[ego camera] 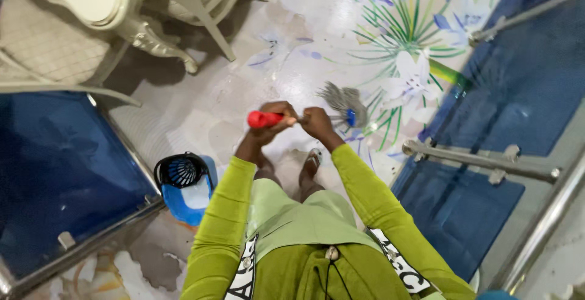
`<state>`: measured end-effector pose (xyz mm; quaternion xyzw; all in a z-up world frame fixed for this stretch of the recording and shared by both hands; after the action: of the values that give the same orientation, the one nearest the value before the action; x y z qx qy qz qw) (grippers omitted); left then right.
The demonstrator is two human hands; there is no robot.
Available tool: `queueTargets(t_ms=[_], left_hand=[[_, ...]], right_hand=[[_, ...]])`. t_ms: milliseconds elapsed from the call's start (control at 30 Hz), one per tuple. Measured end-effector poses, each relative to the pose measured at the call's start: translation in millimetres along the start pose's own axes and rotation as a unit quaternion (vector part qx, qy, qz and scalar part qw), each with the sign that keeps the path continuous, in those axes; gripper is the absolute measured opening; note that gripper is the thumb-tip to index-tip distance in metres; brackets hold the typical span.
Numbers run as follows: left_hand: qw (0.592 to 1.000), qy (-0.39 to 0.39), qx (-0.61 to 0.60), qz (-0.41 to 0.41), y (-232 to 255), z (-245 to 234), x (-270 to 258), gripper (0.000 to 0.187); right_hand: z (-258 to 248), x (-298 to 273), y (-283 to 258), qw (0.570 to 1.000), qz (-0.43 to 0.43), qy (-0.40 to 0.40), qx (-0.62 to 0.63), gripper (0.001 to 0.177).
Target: The person mops a patterned floor around dining chairs and a table using a mop and a bucket of water, rinsing and wringing the mop head multiple times.
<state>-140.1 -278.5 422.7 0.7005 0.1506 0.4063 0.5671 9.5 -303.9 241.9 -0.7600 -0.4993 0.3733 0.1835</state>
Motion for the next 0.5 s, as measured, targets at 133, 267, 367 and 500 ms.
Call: queueTargets(t_ms=[133,267,367,500], left_hand=[[0.987,-0.001,-0.134,-0.092,-85,88,-35,0.022],[0.978,-0.065,-0.174,-0.097,-91,130,-67,0.02],[0.981,-0.064,-0.175,-0.046,-66,81,-81,0.019],[0.997,-0.052,-0.054,0.012,-1,-50,-97,0.011]], right_hand=[[-30,-33,99,0.997,0.034,0.071,-0.018,0.021],[-45,-75,131,0.986,0.021,0.164,-0.004,0.017],[-7,-68,98,0.981,0.009,0.191,-0.01,0.025],[85,-30,7,0.986,-0.017,0.165,-0.027,0.036]])
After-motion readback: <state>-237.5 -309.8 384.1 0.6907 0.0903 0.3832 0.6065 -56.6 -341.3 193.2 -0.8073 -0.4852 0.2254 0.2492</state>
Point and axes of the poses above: each hand's wrist, its own x-axis towards the middle knuckle, its own z-axis out of the palm, y = z × x, the point moved 9 cm from there along x, towards the middle knuckle, and after that the axes turned 15 degrees about z, right-handed, at the moved point
